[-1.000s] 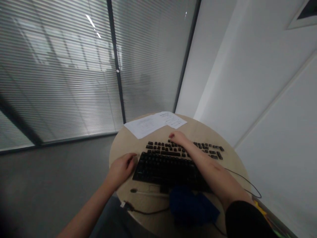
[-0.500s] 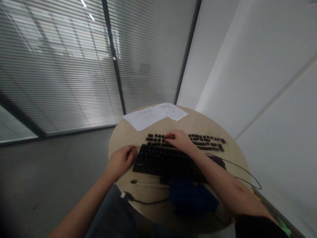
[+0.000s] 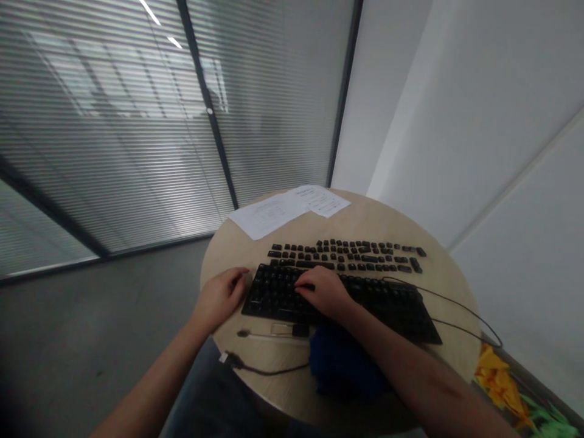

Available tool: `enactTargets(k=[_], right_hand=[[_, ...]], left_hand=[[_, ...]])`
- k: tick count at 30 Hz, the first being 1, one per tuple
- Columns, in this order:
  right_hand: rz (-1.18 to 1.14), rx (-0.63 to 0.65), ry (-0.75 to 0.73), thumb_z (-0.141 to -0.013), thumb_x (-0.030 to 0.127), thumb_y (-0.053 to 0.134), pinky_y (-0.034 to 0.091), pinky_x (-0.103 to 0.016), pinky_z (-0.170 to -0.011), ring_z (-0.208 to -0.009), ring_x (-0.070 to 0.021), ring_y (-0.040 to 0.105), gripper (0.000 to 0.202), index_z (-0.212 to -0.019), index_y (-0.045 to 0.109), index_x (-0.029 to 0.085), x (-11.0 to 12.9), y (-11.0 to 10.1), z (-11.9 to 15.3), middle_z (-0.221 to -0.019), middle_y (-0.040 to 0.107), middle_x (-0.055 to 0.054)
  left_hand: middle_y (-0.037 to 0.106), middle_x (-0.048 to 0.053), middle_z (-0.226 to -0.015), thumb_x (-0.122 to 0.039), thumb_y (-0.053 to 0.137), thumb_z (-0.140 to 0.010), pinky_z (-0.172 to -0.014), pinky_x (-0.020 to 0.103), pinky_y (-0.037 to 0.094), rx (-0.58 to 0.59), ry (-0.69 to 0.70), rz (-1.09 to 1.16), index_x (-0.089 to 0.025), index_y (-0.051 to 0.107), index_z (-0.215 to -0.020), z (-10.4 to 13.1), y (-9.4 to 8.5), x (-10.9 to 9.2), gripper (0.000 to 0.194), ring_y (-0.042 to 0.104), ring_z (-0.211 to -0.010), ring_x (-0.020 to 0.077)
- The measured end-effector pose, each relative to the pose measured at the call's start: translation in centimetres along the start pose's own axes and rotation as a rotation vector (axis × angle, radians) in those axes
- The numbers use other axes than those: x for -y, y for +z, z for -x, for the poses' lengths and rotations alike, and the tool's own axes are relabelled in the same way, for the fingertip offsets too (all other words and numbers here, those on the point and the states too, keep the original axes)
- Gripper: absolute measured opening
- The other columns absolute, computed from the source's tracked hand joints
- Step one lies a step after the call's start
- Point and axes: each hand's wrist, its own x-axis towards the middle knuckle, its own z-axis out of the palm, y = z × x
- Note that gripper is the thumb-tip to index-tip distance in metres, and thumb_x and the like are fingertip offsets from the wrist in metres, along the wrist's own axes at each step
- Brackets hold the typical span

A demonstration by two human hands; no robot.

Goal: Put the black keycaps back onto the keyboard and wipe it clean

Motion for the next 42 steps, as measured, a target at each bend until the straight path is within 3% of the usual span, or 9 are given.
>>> enactTargets(k=[11, 15, 21, 28, 33, 35, 37, 42], right_hand=[[0.077, 0.047, -0.065, -0.087, 0.017, 0.074, 0.052, -0.036, -0.082, -0.085, -0.0205, 0.069, 0.009, -0.085, 0.079, 0.024, 0.4, -0.2, 0.2, -0.095, 0.081, -0.002], [0.12, 0.017, -0.082, -0.088, 0.018, 0.072, 0.051, -0.04, -0.088, -0.094, -0.023, 0.067, 0.01, -0.085, 0.079, 0.023, 0.8, -0.4, 0.2, -0.101, 0.077, -0.007], [0.2, 0.043, -0.055, -0.085, 0.021, 0.075, 0.046, -0.053, -0.099, -0.117, -0.0314, 0.06, 0.005, -0.086, 0.079, 0.023, 1.7, -1.1, 0.0, -0.128, 0.07, -0.01], [0.206, 0.065, -0.026, -0.085, 0.021, 0.075, 0.046, -0.053, -0.103, -0.124, -0.0305, 0.06, 0.007, -0.086, 0.08, 0.025, 1.6, -0.8, 0.4, -0.131, 0.07, -0.009], [0.212, -0.04, -0.05, -0.092, 0.023, 0.067, 0.047, -0.047, -0.104, -0.114, -0.0259, 0.066, 0.015, -0.098, 0.08, 0.027, -0.5, -3.7, -1.9, -0.119, 0.076, -0.007], [0.253, -0.026, 0.067, -0.094, 0.023, 0.064, 0.048, -0.041, -0.105, -0.112, -0.0232, 0.068, 0.018, -0.103, 0.08, 0.025, -2.2, -5.4, -4.1, -0.115, 0.077, -0.006], [0.362, 0.064, 0.294, -0.092, 0.026, 0.065, 0.048, -0.038, -0.106, -0.113, -0.0227, 0.068, 0.019, -0.105, 0.08, 0.026, -4.1, -6.5, -6.5, -0.115, 0.078, -0.004], [0.421, 0.175, 0.449, -0.084, 0.024, 0.072, 0.054, -0.03, -0.087, -0.096, -0.0213, 0.074, 0.014, -0.095, 0.081, 0.023, -8.0, -6.0, -10.6, -0.101, 0.081, -0.005]], left_hand=[[0.079, 0.008, -0.108, -0.034, 0.042, -0.096, -0.089, 0.037, 0.057, 0.007, 0.003, 0.006, -0.022, 0.071, -0.112, -0.2, -0.1, 0.1, 0.035, 0.074, -0.097, 0.0254], [0.079, 0.009, -0.109, -0.035, 0.042, -0.096, -0.088, 0.039, 0.057, 0.006, 0.001, 0.006, -0.022, 0.071, -0.113, -0.2, 0.1, 0.2, 0.036, 0.074, -0.097, 0.0263], [0.079, 0.01, -0.109, -0.033, 0.041, -0.095, -0.088, 0.041, 0.057, 0.015, 0.004, 0.022, -0.021, 0.071, -0.113, -0.3, 0.1, 0.2, 0.037, 0.074, -0.098, 0.0277], [0.079, 0.01, -0.11, -0.034, 0.042, -0.094, -0.089, 0.04, 0.057, -0.018, 0.015, 0.05, -0.021, 0.072, -0.111, -0.4, 0.0, 0.2, 0.037, 0.074, -0.098, 0.0278], [0.08, 0.009, -0.106, -0.033, 0.043, -0.093, -0.087, 0.038, 0.057, -0.045, 0.023, 0.08, -0.023, 0.073, -0.108, -0.3, 0.0, 0.3, 0.035, 0.075, -0.095, 0.0272], [0.08, 0.008, -0.104, -0.032, 0.043, -0.093, -0.086, 0.038, 0.057, -0.05, 0.029, 0.089, -0.023, 0.073, -0.107, -0.3, 0.1, 0.3, 0.034, 0.075, -0.095, 0.0273], [0.08, 0.008, -0.104, -0.031, 0.044, -0.093, -0.085, 0.038, 0.057, -0.054, 0.033, 0.091, -0.023, 0.073, -0.107, -0.3, 0.1, 0.3, 0.034, 0.075, -0.095, 0.0275], [0.08, 0.009, -0.104, -0.028, 0.042, -0.093, -0.085, 0.038, 0.056, -0.06, 0.041, 0.078, -0.022, 0.073, -0.107, -0.2, 0.4, 0.5, 0.034, 0.074, -0.095, 0.0279]])
